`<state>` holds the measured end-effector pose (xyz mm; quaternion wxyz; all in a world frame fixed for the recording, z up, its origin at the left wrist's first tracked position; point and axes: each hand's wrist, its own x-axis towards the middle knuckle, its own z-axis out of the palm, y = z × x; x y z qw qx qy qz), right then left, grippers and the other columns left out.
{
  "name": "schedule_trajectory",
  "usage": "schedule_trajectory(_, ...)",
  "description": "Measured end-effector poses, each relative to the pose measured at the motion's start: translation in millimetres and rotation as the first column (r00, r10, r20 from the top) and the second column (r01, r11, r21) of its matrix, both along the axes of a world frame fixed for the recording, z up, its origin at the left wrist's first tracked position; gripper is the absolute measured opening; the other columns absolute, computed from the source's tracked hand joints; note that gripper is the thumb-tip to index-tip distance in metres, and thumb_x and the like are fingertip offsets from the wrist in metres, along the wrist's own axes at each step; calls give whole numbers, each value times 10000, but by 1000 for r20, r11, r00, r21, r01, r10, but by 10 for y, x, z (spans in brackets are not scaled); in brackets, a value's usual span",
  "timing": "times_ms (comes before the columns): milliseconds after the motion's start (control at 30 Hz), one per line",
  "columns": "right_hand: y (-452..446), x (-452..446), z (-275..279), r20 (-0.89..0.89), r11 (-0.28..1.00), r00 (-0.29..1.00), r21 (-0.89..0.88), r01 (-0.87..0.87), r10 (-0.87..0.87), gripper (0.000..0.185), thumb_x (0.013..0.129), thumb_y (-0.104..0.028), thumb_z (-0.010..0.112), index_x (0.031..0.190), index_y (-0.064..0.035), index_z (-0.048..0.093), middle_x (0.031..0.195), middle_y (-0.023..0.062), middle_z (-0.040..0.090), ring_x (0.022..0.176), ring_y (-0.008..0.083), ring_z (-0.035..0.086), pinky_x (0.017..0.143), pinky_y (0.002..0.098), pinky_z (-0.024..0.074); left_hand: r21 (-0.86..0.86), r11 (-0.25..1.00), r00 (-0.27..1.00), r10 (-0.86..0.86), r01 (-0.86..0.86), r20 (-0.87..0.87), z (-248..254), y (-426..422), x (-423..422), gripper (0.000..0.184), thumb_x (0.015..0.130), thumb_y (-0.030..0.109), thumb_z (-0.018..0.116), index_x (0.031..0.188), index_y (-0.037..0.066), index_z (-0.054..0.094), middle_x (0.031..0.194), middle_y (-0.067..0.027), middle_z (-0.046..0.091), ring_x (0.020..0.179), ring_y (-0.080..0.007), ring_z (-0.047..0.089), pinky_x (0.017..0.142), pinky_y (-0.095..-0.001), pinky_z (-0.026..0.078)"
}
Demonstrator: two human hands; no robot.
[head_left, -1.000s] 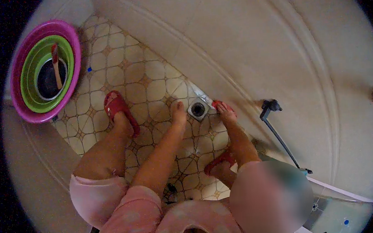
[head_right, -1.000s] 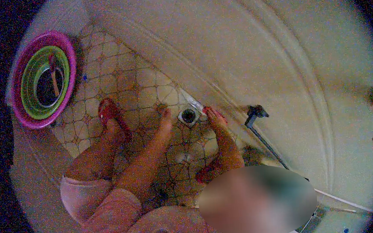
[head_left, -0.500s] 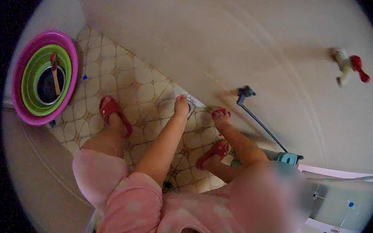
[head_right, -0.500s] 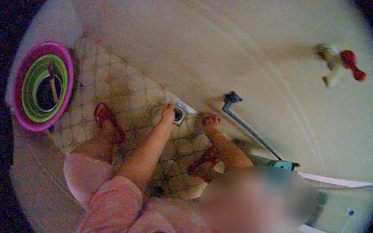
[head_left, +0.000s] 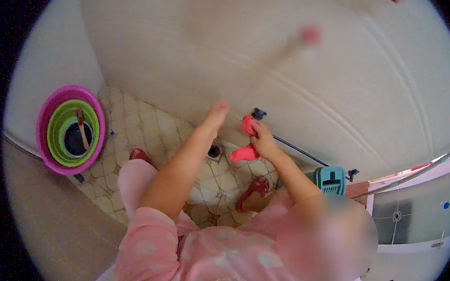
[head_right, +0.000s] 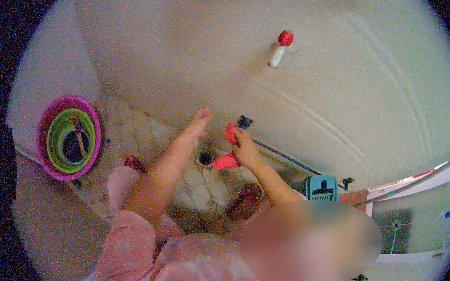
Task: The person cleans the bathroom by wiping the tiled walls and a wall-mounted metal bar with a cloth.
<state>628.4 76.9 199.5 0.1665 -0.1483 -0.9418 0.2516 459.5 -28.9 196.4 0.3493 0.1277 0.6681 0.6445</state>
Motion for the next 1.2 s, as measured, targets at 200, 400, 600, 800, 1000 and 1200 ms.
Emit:
schedule_trajectory(200,-10,-180,244,43,921,985,-348,173,-169,673,699,-128,669,1295,-10,379,1245,215,413,1139,341,440,973,369,358,18,896,885,-442,445,144,280,-93,183,485,844,391,569,1226,127,428,1142,-63,510,1034,-198,489,835,-387,427)
schedule_trajectory(400,-3,-310,189,-134,694,967,-718,54,-214,605,750,-120,660,1293,-78,396,1158,114,469,1008,219,497,840,320,429,276,935,965,-252,223,76,98,174,231,356,869,202,523,1152,-5,465,1002,-117,566,898,-202,568,748,-335,486)
schedule_trajectory(600,40,-205,641,-124,519,964,-855,18,-237,592,766,-169,688,1266,-45,396,1085,75,530,903,177,548,725,290,474,394,881,934,-334,261,129,57,299,-60,307,883,156,496,1166,42,462,1024,-97,573,936,-220,569,796,-351,488)
schedule_trajectory(800,343,-135,447,-76,585,968,-807,82,-240,427,776,-190,687,1113,-39,472,957,92,550,866,153,539,665,285,460,348,887,901,-386,303,201,406,521,151,274,860,160,536,1118,76,496,1032,-53,545,934,-200,547,800,-368,469)
schedule_trajectory(1000,558,102,688,-398,573,574,-804,158,-716,377,797,-208,663,1057,-42,448,994,102,540,857,192,536,765,322,441,179,937,953,-300,301,-35,373,785,-29,352,834,168,575,1162,119,458,1165,-84,467,1032,-189,443,899,-341,379)
schedule_trajectory(1200,979,262,1582,-877,573,168,-139,807,-449,317,742,-32,594,1031,-12,464,1109,187,465,1049,332,442,918,412,347,76,996,783,89,-54,-615,555,723,-249,582,744,56,627,1269,125,386,1316,-149,311,1187,-283,336,979,-396,309)
